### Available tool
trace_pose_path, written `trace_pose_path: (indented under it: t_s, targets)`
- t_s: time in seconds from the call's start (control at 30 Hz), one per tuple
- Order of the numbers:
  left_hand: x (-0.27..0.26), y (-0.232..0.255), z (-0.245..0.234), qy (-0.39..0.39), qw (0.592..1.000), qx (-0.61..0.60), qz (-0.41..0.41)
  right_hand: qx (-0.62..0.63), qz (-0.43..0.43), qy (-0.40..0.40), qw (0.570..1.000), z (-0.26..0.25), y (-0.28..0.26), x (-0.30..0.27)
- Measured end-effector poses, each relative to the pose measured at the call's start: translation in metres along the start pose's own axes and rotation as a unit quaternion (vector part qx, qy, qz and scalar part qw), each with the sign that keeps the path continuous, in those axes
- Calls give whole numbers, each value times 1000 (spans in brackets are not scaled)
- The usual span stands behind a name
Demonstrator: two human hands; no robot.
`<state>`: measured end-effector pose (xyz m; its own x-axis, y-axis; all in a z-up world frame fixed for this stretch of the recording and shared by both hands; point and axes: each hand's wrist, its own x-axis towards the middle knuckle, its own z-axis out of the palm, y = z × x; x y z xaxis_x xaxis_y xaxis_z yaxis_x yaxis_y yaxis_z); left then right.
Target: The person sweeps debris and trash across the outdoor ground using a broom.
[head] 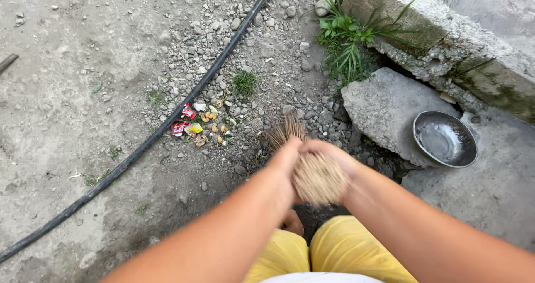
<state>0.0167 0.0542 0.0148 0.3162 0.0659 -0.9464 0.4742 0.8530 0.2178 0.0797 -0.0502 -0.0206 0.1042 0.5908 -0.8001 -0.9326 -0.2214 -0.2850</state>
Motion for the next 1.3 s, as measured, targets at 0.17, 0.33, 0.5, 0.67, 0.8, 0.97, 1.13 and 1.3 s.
trace_pose_path:
  t_s: [0.17, 0.33, 0.5, 0.67, 0.8, 0.97, 1.13, 1.3]
  targets:
    - [33, 52, 15, -36, 998, 43, 10, 53, -9, -165, 985, 17, -49, 39]
    - [54, 32, 35, 33, 975, -35, 217, -42, -2, -56, 998, 5, -71, 17]
    - [69, 89, 60, -93, 994, -51, 38, -75, -27, -40, 996, 9, -130, 47]
    - [91, 158, 72, -89, 986, -110, 85, -90, 59, -92, 990, 36, -196, 88]
    - [82, 154, 129, 22, 969, -184, 165, -186, 60, -125, 973, 18, -257, 72]
    - [78, 178, 179, -7, 977, -167, 132, -156, 70, -95, 981, -1, -301, 48]
    - [92, 239, 189, 4, 960, -262, 103, -171, 86, -85, 978, 30, -349, 99]
    - [93, 228, 220, 68, 934, -295, 188, -235, 110, -149, 954, 11, -383, 97]
